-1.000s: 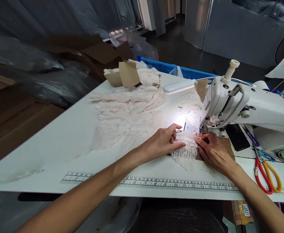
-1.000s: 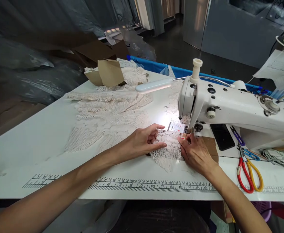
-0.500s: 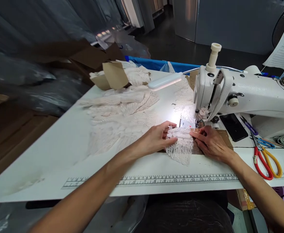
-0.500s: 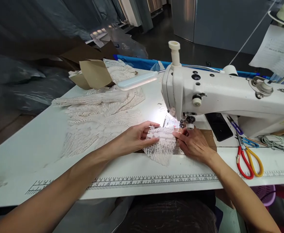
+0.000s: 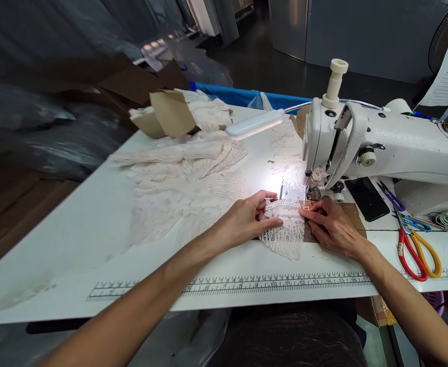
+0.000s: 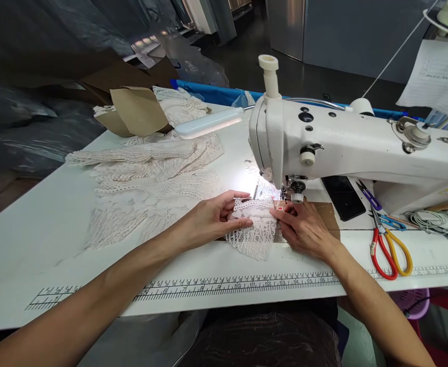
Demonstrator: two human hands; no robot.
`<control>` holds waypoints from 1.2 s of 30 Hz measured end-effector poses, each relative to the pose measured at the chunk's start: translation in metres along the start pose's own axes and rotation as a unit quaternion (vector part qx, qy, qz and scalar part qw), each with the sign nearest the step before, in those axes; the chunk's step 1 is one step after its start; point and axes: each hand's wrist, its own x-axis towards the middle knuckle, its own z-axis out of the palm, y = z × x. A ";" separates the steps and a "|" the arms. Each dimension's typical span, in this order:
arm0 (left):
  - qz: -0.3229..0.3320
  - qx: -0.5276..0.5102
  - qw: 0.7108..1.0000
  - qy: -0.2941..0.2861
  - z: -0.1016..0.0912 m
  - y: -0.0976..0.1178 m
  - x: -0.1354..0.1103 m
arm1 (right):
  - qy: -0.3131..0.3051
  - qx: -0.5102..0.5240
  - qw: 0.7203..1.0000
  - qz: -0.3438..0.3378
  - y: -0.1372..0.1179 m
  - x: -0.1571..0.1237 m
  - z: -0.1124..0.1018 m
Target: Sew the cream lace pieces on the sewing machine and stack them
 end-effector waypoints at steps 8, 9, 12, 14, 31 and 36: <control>-0.003 0.046 0.999 0.018 0.001 0.001 0.000 | -0.019 0.034 0.999 -0.024 0.001 -0.003 -0.008; -0.001 0.048 0.999 0.018 0.000 0.003 -0.001 | -0.023 0.031 0.999 -0.020 0.001 -0.003 -0.007; -0.007 0.042 0.999 0.018 -0.002 0.010 -0.005 | -0.028 0.024 0.999 -0.012 -0.001 -0.004 -0.007; -0.015 0.031 0.999 0.028 -0.002 0.013 -0.006 | -0.022 0.019 1.000 -0.011 -0.002 -0.004 -0.007; 0.075 0.158 0.974 0.144 -0.001 0.014 -0.007 | -0.008 -0.002 1.000 -0.021 -0.006 -0.004 -0.007; 0.314 0.340 0.879 0.118 0.016 0.017 0.002 | -0.013 -0.019 0.999 -0.029 -0.005 -0.004 -0.007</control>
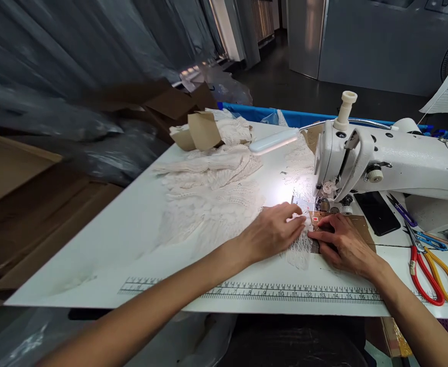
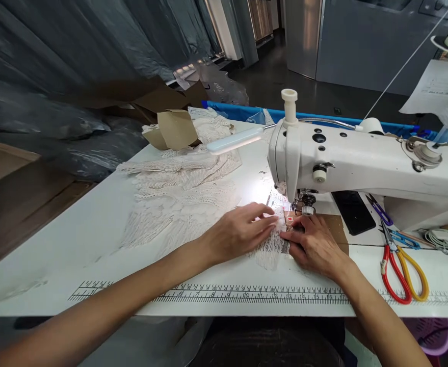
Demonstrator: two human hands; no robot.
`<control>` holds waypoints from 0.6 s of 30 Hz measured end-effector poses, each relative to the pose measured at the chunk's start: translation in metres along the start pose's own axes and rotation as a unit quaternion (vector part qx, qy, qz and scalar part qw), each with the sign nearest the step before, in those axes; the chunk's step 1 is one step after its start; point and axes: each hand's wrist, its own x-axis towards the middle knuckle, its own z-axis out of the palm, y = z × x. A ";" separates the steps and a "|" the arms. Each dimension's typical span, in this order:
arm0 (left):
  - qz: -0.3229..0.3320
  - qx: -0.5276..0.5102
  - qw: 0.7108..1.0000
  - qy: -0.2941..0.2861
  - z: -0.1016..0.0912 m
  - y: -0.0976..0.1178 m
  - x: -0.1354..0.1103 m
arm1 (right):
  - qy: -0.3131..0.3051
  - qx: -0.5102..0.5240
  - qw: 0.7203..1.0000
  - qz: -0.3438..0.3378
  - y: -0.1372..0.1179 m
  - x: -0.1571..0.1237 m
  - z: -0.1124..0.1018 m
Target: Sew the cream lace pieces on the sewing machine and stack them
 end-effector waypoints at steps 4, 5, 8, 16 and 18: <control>0.088 0.065 0.991 -0.073 0.013 0.004 0.006 | -0.003 -0.002 1.000 0.002 0.001 0.000 0.001; 0.090 0.079 0.989 -0.086 0.014 0.004 0.006 | -0.005 -0.002 1.000 0.001 0.000 0.000 0.000; 0.093 0.104 0.985 -0.106 0.017 0.003 0.003 | -0.013 -0.005 1.000 0.000 0.000 0.000 -0.001; 0.101 0.137 0.977 -0.128 0.012 0.003 0.011 | 0.010 -0.020 1.000 -0.005 0.000 0.001 0.001; 0.111 0.153 0.972 -0.140 0.009 0.000 0.020 | 0.033 -0.025 0.999 -0.004 0.000 0.002 0.003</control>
